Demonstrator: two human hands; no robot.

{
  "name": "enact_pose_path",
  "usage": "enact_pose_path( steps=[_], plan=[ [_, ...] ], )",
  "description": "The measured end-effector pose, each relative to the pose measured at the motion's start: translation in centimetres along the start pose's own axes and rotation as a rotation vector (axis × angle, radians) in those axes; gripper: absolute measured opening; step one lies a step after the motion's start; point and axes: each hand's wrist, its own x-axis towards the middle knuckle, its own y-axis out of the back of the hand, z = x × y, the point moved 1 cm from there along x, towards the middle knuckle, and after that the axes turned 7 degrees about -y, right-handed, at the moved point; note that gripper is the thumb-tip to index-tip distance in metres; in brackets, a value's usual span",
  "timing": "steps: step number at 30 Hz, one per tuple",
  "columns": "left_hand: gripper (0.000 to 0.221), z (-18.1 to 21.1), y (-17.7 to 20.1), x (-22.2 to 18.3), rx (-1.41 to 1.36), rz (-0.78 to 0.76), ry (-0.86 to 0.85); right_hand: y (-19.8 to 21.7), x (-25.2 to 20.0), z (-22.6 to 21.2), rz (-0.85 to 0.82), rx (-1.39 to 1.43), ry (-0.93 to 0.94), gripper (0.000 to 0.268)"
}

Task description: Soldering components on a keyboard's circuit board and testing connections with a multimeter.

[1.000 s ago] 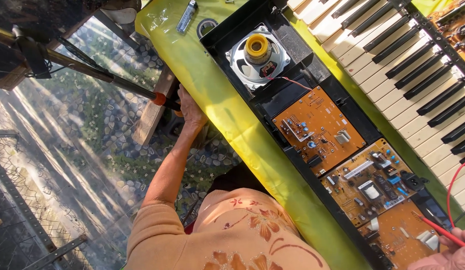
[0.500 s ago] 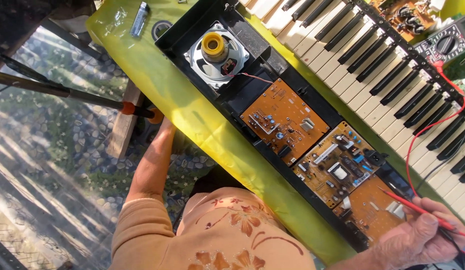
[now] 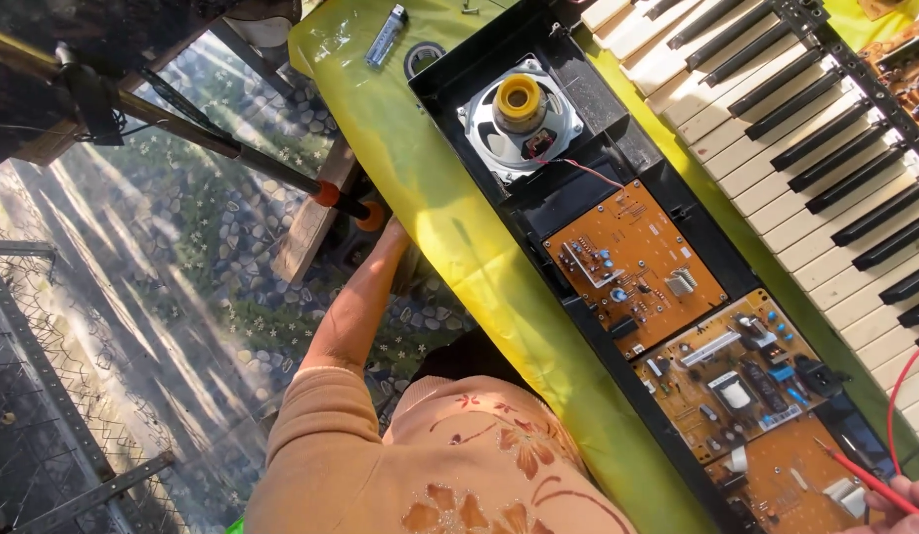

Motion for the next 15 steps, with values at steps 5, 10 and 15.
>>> enact_pose_path(
  steps=[5,10,15],
  plan=[
    [0.070,0.1,0.1,0.5,-0.010,-0.035,-0.001,-2.1,0.9,1.1,0.300,0.107,0.234,0.055],
    [0.072,0.5,0.1,1.6,-0.013,-0.082,-0.014,-2.3,0.3,0.4,0.297,0.163,0.258,0.045],
    [0.075,-0.1,0.7,0.8,-0.007,-0.108,0.002,-1.8,0.8,2.2,0.272,0.146,0.293,0.044]
  ],
)
